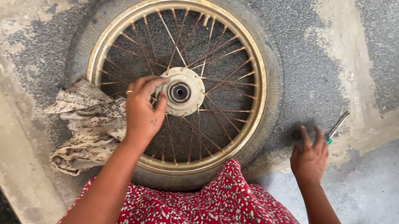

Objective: The person kneels on the floor cleaning the hub of a detached motorcycle wheel. They use a green-handled screwdriver to scrape around the hub, wipe the hub and spokes with a rag, lift and reposition the wheel, and continue scraping and wiping the hub area.

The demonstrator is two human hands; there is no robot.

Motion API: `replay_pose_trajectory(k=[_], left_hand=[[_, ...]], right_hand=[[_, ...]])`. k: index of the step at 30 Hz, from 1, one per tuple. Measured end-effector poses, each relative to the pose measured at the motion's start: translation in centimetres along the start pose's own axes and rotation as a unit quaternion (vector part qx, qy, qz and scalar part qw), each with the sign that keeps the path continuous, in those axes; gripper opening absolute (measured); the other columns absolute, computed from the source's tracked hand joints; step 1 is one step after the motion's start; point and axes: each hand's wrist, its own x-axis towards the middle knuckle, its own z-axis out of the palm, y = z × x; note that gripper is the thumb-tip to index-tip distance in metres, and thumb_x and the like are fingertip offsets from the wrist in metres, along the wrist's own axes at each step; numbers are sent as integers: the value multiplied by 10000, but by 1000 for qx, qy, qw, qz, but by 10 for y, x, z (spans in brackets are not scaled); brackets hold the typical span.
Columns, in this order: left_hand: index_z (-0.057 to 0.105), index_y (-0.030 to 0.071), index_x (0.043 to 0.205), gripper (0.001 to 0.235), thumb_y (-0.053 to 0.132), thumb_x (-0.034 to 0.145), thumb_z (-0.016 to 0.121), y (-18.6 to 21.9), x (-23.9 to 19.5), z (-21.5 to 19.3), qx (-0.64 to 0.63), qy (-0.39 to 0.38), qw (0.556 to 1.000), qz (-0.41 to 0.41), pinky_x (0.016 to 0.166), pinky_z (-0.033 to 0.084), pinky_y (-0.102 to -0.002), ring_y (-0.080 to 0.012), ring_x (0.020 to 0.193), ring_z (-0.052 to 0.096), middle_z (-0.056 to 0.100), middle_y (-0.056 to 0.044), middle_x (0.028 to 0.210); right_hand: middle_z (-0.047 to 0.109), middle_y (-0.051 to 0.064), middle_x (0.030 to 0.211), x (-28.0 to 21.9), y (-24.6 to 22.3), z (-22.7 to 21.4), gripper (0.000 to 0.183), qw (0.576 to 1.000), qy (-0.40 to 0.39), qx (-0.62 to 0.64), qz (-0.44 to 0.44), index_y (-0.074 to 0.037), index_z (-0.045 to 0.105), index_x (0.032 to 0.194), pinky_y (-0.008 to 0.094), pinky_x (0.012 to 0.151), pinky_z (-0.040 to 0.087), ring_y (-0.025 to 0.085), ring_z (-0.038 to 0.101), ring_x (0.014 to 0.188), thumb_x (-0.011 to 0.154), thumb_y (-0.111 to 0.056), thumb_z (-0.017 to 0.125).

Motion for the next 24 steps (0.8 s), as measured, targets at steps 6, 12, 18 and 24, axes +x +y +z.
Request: replay_pose_trajectory(k=[6, 12, 18, 24], left_hand=[[705, 115, 1191, 408, -85, 877, 538, 12, -1, 18, -428, -68, 860, -268, 961, 550, -346, -167, 1113, 683, 733, -40, 1266], [699, 67, 1214, 373, -83, 899, 567, 26, -5, 17, -531, -121, 783, -300, 1048, 517, -352, -171, 1172, 673, 728, -79, 1232], [680, 74, 1204, 328, 41, 881, 637, 31, -3, 5, -583, -168, 691, -392, 952, 570, -403, -201, 1087, 710, 735, -84, 1210], [505, 67, 1322, 744, 683, 904, 527, -2, -13, -59, 208, -343, 910, 107, 925, 545, -477, -258, 1032, 680, 620, -143, 1195]], right_hand=[[465, 173, 1563, 7, -18, -3, 568, 995, -50, 34, -81, -222, 572, 1474, 489, 1109, 449, 415, 495, 1349, 918, -129, 642], [503, 149, 1527, 5, -19, -6, 530, 996, -53, 2, -74, -231, 603, 1436, 459, 1044, 508, 389, 530, 1329, 921, -110, 634], [512, 150, 1519, 6, -20, -3, 516, 996, -38, 5, -77, -225, 608, 1429, 461, 1057, 505, 395, 530, 1336, 927, -103, 618], [504, 161, 1518, 7, -21, -9, 549, 995, -43, 18, -83, -217, 594, 1442, 477, 1051, 493, 409, 521, 1325, 904, -111, 626]])
